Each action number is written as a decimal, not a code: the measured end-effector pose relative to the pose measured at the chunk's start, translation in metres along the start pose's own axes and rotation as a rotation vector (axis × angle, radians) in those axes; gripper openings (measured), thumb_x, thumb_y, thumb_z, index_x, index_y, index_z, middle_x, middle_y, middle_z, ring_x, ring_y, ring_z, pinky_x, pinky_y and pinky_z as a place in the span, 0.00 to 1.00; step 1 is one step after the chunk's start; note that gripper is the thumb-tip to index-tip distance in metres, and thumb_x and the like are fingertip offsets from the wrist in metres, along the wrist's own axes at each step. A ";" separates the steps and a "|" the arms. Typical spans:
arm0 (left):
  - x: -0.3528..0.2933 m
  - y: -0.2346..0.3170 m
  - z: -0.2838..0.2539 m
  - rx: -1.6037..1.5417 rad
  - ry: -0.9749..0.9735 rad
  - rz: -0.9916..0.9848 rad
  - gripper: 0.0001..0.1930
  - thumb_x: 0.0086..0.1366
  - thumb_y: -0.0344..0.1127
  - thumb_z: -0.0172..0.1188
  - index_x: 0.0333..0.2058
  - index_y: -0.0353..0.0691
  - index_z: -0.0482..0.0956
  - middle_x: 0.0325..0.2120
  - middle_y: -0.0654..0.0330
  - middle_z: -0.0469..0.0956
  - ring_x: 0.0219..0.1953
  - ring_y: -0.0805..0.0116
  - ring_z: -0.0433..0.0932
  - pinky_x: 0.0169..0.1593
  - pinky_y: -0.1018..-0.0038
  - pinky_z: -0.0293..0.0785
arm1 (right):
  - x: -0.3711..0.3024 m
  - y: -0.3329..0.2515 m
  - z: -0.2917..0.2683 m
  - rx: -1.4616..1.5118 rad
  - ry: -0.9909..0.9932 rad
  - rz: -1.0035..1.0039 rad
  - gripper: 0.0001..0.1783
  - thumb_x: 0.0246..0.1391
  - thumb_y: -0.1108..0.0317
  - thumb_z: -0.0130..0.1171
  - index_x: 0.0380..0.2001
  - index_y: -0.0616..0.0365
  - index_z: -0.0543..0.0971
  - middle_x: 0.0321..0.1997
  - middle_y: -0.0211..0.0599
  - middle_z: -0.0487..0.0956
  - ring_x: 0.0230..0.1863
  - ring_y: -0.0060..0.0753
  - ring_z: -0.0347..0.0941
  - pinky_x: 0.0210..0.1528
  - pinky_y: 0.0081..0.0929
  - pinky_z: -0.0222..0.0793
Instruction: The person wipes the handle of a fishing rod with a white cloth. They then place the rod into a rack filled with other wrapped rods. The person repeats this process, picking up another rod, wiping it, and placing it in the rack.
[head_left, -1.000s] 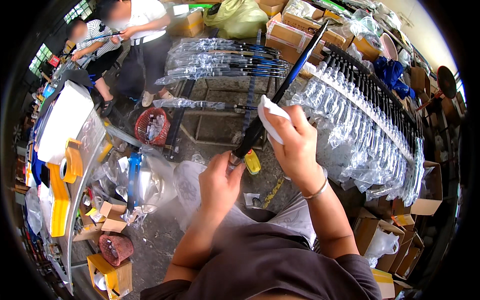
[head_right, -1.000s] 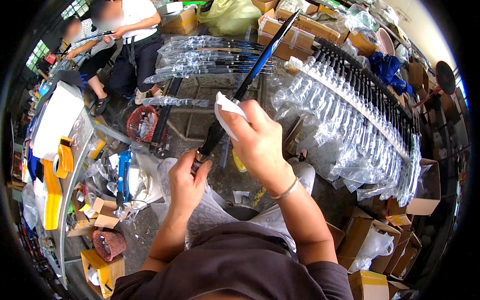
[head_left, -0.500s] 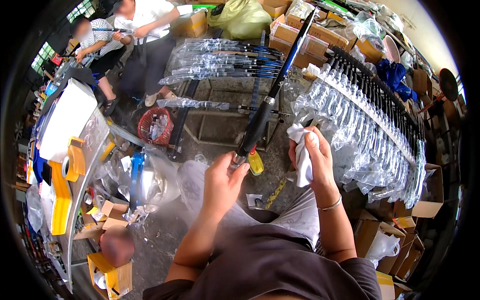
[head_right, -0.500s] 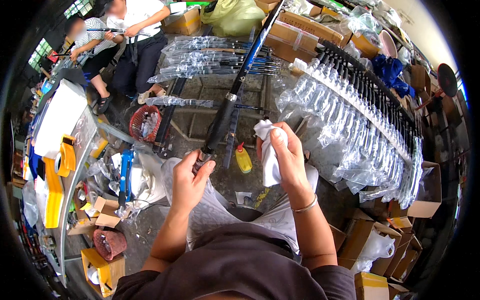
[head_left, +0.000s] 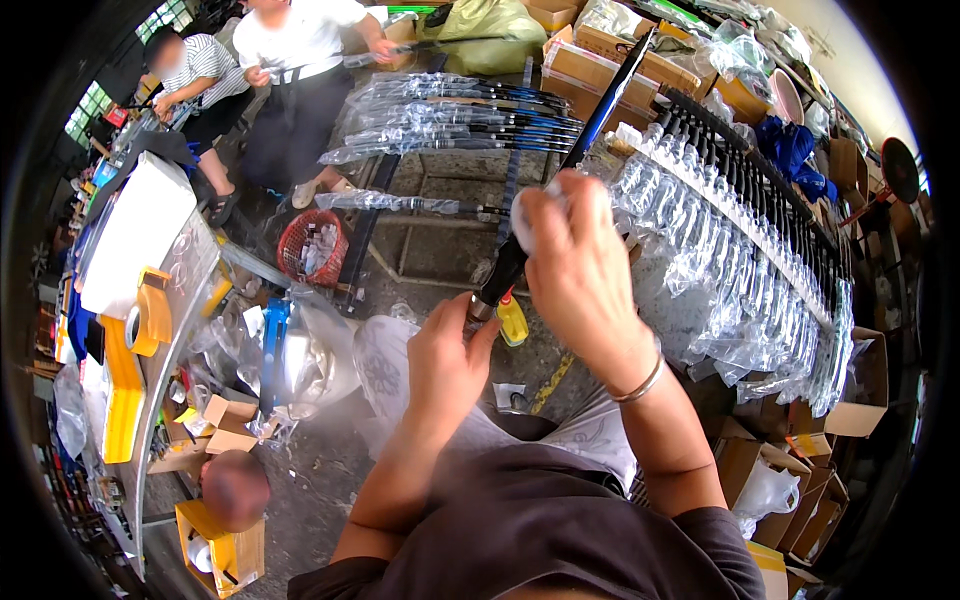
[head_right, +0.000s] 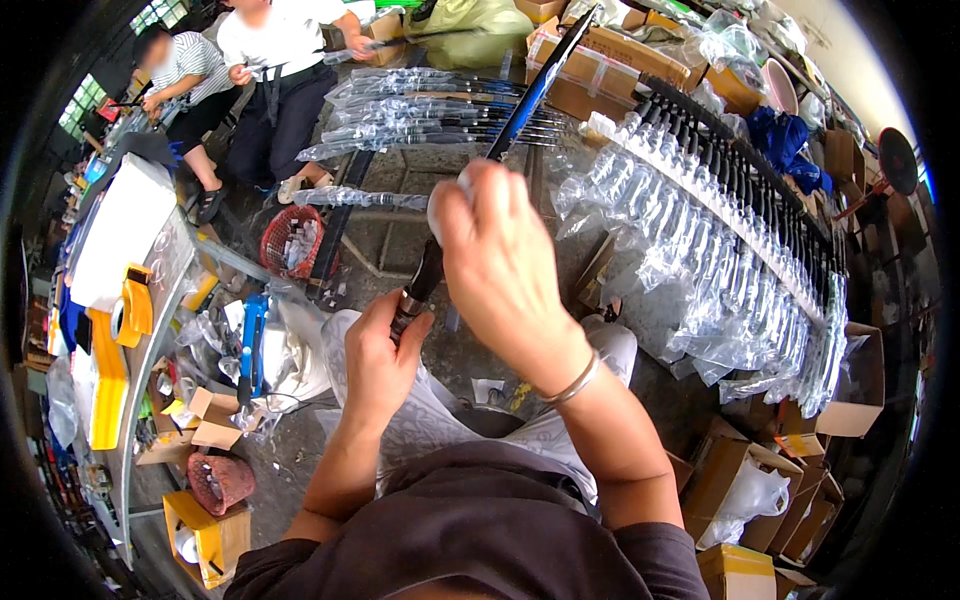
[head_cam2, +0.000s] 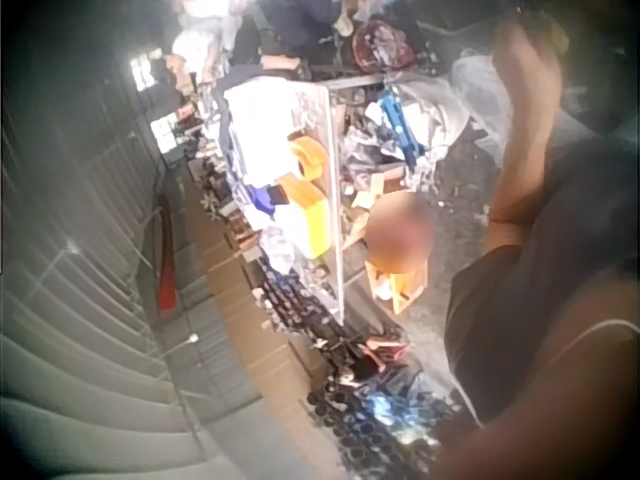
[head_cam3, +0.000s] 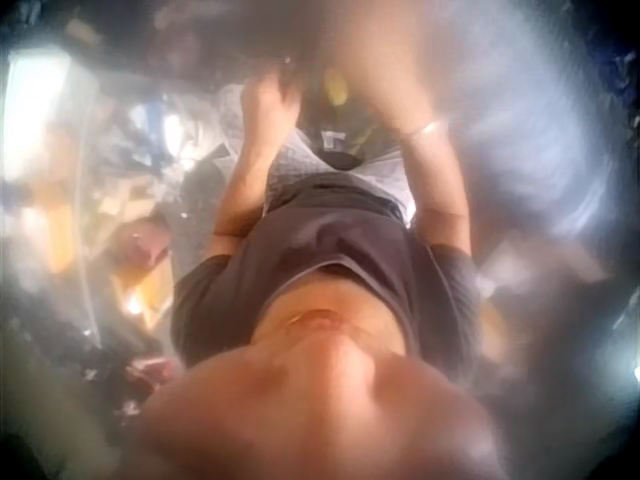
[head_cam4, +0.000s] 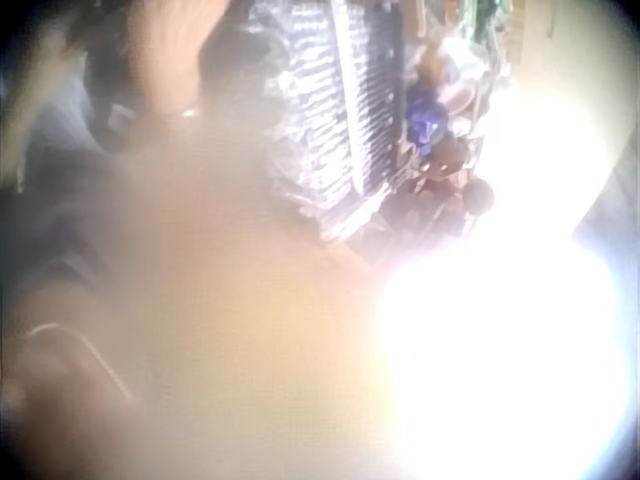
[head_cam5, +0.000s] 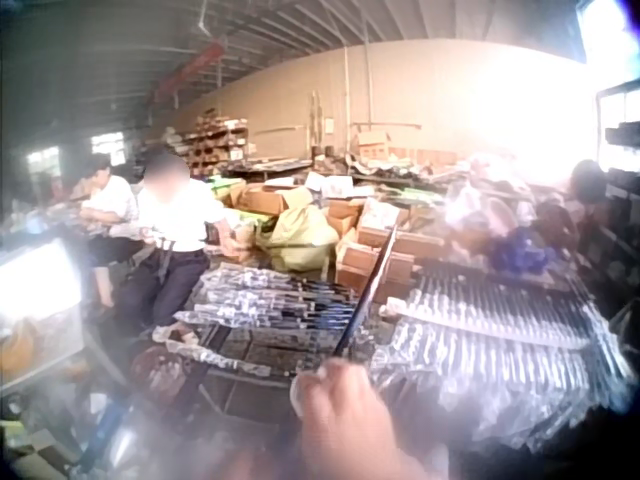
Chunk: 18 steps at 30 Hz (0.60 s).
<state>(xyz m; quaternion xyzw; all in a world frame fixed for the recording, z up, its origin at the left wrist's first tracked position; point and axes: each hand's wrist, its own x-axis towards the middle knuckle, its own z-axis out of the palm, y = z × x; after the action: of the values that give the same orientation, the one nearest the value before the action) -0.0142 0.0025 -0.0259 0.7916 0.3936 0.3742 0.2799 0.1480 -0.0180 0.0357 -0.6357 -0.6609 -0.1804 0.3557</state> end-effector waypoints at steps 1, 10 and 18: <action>0.001 -0.001 0.000 0.003 0.007 0.003 0.12 0.56 0.30 0.64 0.38 0.34 0.75 0.27 0.51 0.76 0.27 0.47 0.77 0.29 0.62 0.71 | -0.005 -0.003 0.007 -0.033 0.013 -0.041 0.21 0.38 0.80 0.57 0.42 0.63 0.73 0.45 0.49 0.67 0.44 0.51 0.67 0.43 0.35 0.70; -0.003 -0.019 0.009 -0.007 0.018 0.045 0.12 0.56 0.28 0.63 0.38 0.33 0.74 0.26 0.50 0.76 0.28 0.48 0.76 0.31 0.63 0.70 | -0.075 -0.013 0.003 0.447 -0.338 0.015 0.21 0.37 0.83 0.56 0.40 0.62 0.78 0.42 0.48 0.70 0.42 0.48 0.71 0.43 0.34 0.73; 0.002 -0.005 0.001 -0.447 -0.217 -0.157 0.07 0.61 0.28 0.60 0.34 0.32 0.73 0.18 0.66 0.71 0.18 0.78 0.65 0.23 0.77 0.61 | -0.021 0.013 -0.001 0.201 0.115 0.080 0.24 0.37 0.85 0.55 0.42 0.59 0.78 0.42 0.49 0.70 0.39 0.49 0.73 0.38 0.35 0.73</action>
<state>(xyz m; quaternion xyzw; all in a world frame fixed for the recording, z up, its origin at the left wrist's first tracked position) -0.0141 0.0067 -0.0295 0.7127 0.3292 0.3417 0.5166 0.1593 -0.0322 0.0189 -0.6113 -0.6281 -0.1352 0.4620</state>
